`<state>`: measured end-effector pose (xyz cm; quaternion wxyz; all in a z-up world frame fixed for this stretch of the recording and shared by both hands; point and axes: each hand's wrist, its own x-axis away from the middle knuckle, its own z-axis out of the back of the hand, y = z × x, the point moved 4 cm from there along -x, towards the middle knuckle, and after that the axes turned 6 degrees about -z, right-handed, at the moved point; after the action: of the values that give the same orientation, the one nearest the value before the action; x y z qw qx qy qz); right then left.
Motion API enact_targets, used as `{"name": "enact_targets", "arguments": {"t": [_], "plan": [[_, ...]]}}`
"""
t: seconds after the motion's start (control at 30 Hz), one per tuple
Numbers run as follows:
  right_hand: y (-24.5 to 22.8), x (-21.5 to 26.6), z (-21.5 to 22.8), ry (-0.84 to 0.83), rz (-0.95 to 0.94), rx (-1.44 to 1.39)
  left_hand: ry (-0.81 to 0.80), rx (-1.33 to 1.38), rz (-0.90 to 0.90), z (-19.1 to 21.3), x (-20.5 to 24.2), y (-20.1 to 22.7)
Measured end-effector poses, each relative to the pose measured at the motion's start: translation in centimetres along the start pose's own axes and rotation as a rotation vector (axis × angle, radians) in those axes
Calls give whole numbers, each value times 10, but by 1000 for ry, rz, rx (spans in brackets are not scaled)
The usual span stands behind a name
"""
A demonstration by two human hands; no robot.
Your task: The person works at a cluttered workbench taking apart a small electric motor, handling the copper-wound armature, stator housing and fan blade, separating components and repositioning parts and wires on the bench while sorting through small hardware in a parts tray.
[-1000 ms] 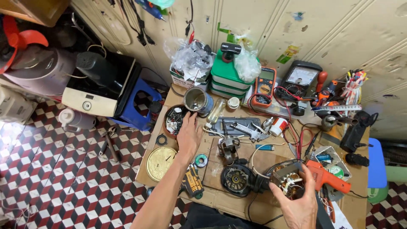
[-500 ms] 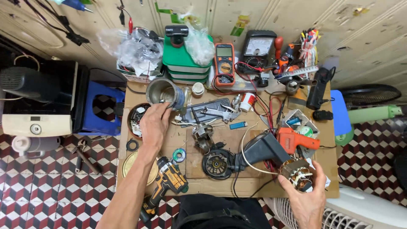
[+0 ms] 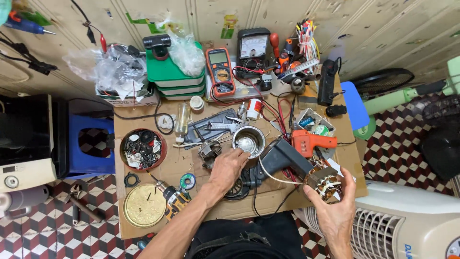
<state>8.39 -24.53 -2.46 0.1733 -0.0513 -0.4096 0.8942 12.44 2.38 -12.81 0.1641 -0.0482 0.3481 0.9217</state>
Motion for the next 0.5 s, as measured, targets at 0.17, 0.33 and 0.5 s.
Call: {"name": "enact_targets", "arguments": {"t": [0.17,0.33,0.5], "plan": [[-1,11,4,-11,-67,26,-45,-16,-69,-33,22,-21],[11,10,1,-44,-179,36,24,28,-58,-5,30,-7],[19,-5,-16,-130,-76,50,97,61,263,18,21,-6]]}}
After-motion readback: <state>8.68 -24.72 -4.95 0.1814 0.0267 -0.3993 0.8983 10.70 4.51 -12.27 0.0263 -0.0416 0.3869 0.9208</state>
